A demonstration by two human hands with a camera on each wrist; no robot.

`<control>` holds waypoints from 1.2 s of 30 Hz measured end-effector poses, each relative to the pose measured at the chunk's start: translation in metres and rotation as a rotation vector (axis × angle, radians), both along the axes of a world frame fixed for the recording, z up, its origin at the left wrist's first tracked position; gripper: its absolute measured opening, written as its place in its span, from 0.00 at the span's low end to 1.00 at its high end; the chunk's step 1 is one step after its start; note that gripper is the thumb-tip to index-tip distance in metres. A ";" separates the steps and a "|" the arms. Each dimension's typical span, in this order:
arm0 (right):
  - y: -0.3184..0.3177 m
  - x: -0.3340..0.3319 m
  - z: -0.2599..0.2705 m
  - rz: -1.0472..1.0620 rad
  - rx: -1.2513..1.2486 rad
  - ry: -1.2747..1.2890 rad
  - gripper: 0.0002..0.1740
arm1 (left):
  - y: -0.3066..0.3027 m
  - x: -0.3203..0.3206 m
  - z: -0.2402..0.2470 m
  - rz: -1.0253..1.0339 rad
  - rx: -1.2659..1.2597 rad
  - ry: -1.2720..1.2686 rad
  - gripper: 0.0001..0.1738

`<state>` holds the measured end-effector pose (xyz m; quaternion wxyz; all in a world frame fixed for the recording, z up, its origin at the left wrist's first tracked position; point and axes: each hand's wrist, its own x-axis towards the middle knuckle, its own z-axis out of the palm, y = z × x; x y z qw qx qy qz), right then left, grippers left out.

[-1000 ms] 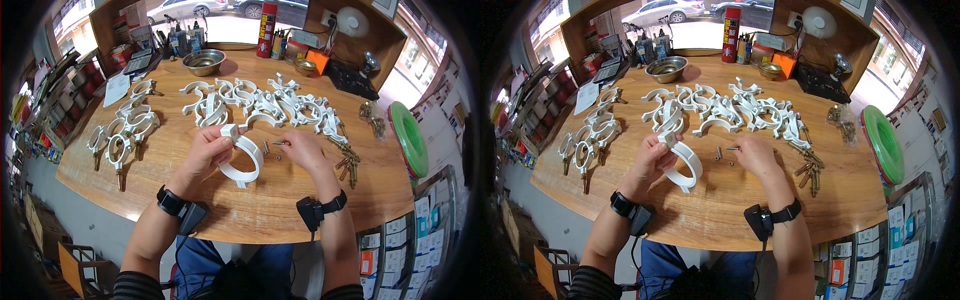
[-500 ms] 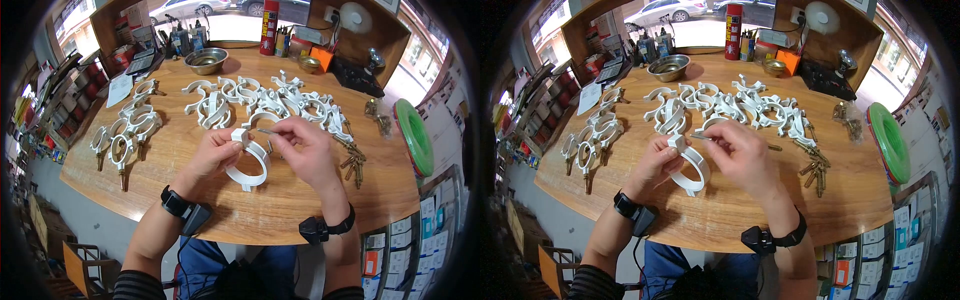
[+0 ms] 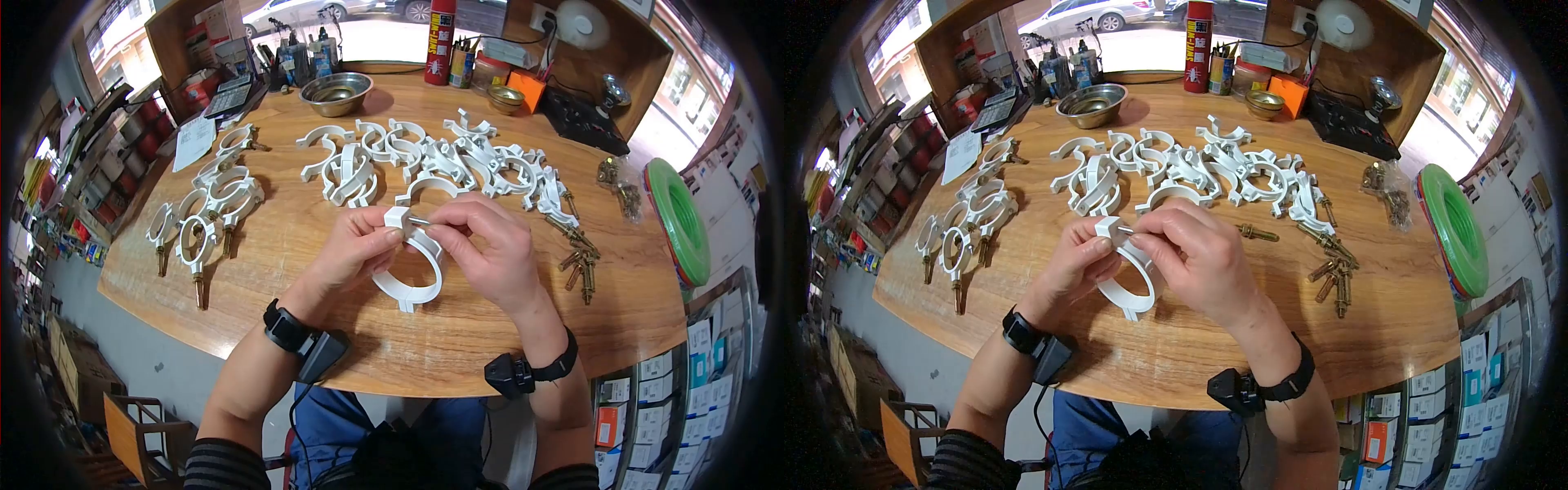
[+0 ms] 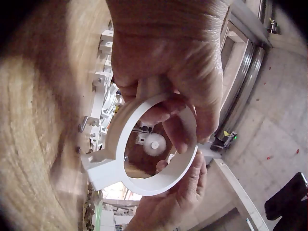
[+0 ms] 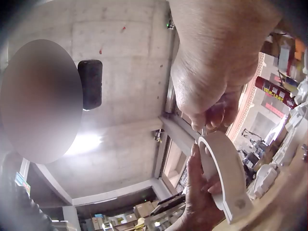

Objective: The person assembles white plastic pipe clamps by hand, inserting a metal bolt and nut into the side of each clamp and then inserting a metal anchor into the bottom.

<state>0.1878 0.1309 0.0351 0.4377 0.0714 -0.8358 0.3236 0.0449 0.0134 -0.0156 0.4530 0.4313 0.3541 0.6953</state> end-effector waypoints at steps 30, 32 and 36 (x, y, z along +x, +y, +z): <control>-0.011 -0.009 -0.017 -0.019 -0.250 -0.093 0.14 | 0.004 0.012 0.008 0.177 -0.047 -0.181 0.08; -0.009 -0.009 -0.018 -0.018 -0.226 -0.094 0.15 | 0.006 0.015 0.007 0.209 -0.074 -0.167 0.08; -0.014 -0.008 -0.015 0.058 -0.332 -0.180 0.17 | 0.006 0.016 0.005 0.243 -0.090 -0.114 0.08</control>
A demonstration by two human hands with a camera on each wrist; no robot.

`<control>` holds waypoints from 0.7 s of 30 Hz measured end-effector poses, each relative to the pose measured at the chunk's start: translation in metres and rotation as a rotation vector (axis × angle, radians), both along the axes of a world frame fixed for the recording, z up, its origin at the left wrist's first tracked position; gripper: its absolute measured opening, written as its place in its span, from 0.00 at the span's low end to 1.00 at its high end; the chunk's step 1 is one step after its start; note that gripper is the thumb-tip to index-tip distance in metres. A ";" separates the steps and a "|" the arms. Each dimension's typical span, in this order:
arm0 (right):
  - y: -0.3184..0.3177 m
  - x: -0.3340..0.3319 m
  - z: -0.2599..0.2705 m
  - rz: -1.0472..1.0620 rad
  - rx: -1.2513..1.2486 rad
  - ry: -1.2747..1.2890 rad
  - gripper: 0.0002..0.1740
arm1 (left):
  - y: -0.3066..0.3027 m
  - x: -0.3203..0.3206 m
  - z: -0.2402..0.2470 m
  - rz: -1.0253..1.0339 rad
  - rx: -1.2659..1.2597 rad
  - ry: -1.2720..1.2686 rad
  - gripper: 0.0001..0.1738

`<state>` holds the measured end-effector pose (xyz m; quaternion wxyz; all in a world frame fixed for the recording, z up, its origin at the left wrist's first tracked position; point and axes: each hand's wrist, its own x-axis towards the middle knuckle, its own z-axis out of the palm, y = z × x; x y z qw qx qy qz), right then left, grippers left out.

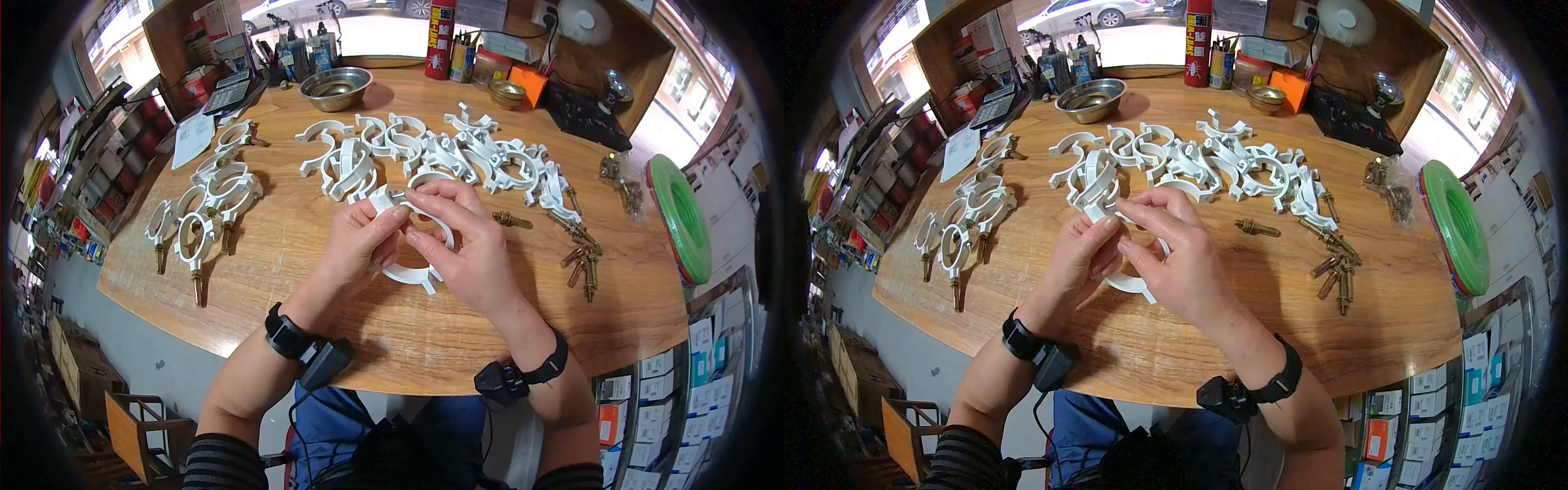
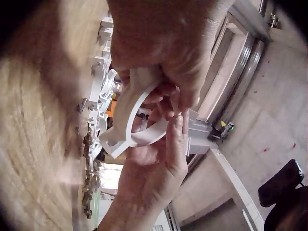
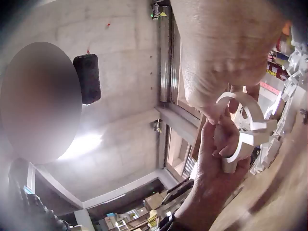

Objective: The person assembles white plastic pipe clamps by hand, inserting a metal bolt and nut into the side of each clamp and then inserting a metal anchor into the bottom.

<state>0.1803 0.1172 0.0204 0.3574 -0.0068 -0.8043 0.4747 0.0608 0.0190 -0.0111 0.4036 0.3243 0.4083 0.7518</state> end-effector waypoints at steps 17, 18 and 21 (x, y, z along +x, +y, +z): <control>0.008 -0.005 -0.011 -0.016 -0.053 -0.006 0.12 | -0.004 0.015 0.027 -0.046 -0.004 -0.263 0.22; 0.007 -0.006 -0.010 0.009 -0.186 -0.024 0.10 | -0.005 0.013 0.026 -0.085 0.008 -0.271 0.25; 0.007 -0.008 -0.012 0.061 -0.392 -0.051 0.08 | -0.006 0.009 0.020 -0.143 0.047 -0.323 0.25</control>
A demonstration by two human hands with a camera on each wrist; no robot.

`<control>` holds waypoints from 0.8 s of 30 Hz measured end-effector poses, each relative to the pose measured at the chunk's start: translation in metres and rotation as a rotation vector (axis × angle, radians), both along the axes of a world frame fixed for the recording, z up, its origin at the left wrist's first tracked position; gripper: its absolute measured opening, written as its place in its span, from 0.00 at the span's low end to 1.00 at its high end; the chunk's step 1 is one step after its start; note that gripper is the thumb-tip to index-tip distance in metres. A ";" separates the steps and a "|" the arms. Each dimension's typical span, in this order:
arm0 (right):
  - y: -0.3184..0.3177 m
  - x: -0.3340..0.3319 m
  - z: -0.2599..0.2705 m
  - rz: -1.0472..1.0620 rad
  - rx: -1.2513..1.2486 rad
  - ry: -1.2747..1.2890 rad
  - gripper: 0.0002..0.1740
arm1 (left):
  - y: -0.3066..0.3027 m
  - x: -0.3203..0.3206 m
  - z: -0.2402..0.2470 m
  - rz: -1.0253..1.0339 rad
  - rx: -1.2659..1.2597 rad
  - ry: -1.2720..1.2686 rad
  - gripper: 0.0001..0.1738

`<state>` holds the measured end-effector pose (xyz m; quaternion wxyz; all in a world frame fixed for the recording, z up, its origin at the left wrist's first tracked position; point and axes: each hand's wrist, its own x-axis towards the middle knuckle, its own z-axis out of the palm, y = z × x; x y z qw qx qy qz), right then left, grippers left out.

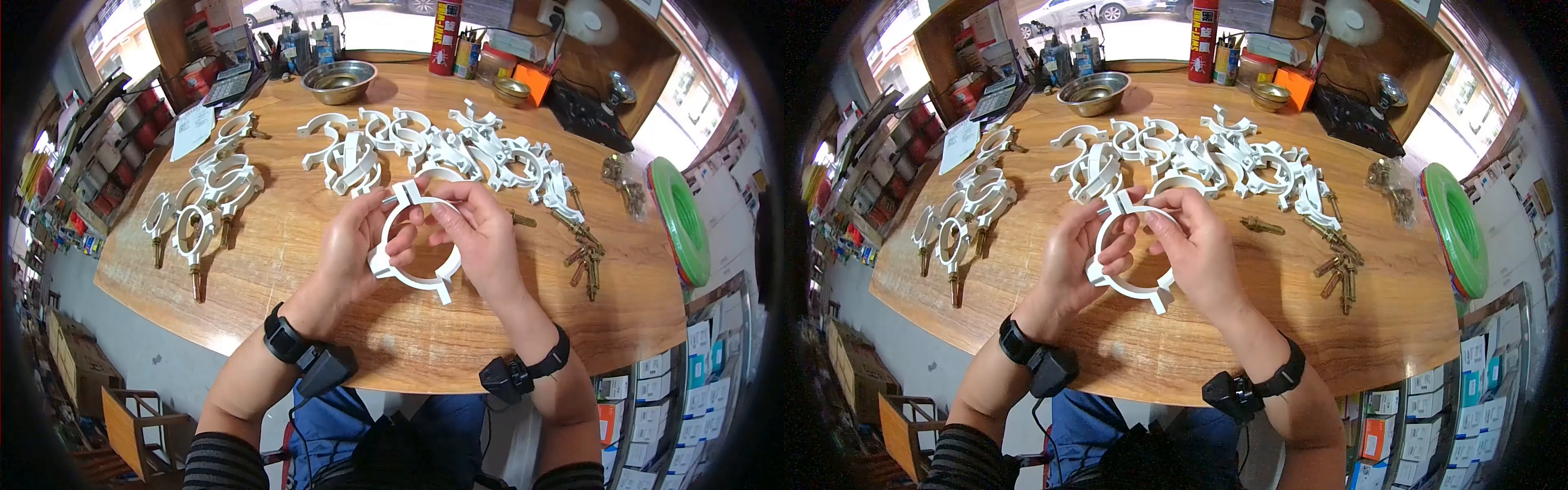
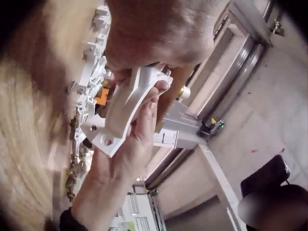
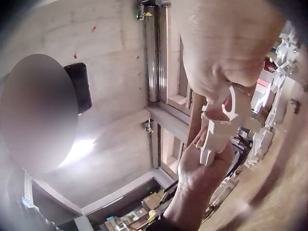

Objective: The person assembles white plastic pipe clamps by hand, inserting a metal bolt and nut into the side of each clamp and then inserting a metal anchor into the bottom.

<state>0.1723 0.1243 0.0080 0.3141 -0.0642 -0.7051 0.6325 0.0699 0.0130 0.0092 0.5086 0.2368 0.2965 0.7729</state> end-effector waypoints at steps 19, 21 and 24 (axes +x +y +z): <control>-0.006 -0.001 -0.007 0.149 0.198 -0.362 0.47 | 0.000 -0.019 -0.008 0.343 0.092 -0.209 0.14; -0.011 0.001 -0.002 0.101 0.372 -0.367 0.45 | 0.001 -0.020 -0.008 0.373 0.105 -0.253 0.14; -0.008 0.000 -0.014 -0.032 0.675 -0.303 0.38 | 0.002 -0.020 -0.010 0.398 0.111 -0.331 0.14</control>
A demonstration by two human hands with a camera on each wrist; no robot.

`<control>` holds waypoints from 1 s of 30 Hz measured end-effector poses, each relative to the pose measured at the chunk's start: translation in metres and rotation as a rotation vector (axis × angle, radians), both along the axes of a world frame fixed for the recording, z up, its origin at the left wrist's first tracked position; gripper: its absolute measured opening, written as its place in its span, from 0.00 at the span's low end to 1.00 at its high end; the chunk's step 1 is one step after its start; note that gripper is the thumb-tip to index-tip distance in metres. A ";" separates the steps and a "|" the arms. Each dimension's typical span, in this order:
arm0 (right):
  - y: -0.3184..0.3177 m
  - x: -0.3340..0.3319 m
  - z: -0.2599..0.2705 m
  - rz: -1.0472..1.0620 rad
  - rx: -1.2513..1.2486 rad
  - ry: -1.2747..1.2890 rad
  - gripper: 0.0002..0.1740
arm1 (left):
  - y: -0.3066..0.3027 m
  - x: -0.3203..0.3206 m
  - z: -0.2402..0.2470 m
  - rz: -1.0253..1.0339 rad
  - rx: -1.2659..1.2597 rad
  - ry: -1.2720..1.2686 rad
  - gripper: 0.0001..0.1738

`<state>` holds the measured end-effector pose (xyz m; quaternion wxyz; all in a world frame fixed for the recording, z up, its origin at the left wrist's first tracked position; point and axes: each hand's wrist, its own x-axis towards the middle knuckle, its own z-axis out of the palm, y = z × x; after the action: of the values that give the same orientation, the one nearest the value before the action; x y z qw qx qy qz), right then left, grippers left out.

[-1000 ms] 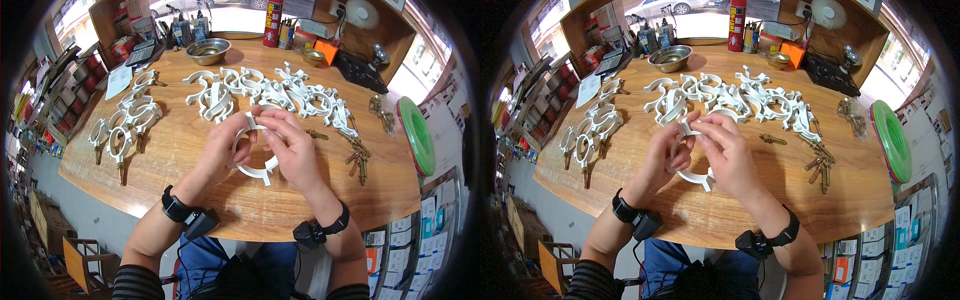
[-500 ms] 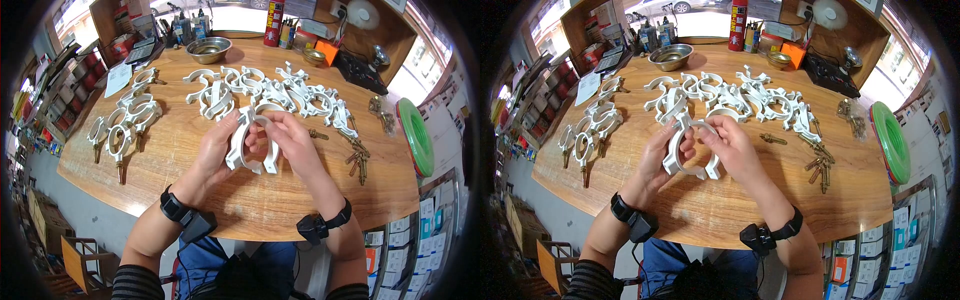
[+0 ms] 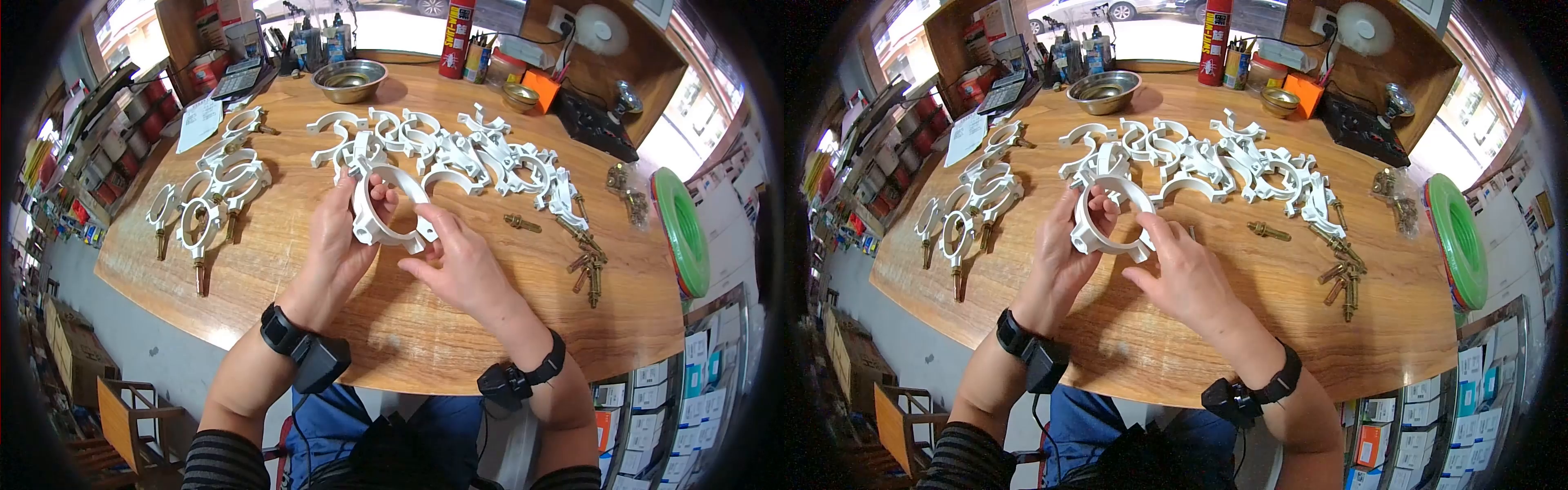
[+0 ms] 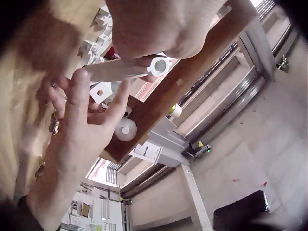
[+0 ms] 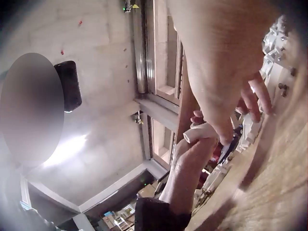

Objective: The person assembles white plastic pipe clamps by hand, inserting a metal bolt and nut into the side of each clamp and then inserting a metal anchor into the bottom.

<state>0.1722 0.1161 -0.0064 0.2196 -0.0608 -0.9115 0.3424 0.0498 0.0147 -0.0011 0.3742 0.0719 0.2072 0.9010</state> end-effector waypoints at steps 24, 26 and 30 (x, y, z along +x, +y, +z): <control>0.002 0.007 0.018 -0.111 0.468 0.275 0.14 | 0.004 -0.004 -0.004 0.050 -0.295 0.149 0.10; 0.001 0.005 0.012 -0.015 0.258 0.169 0.12 | 0.004 -0.009 -0.010 0.132 -0.393 0.234 0.10; -0.005 0.001 0.002 0.049 0.097 0.067 0.11 | 0.004 -0.002 -0.007 0.170 -0.351 0.276 0.11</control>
<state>0.1730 0.1108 -0.0044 0.2444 -0.0164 -0.9203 0.3050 0.0479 0.0190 -0.0081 0.2718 0.1107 0.4150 0.8612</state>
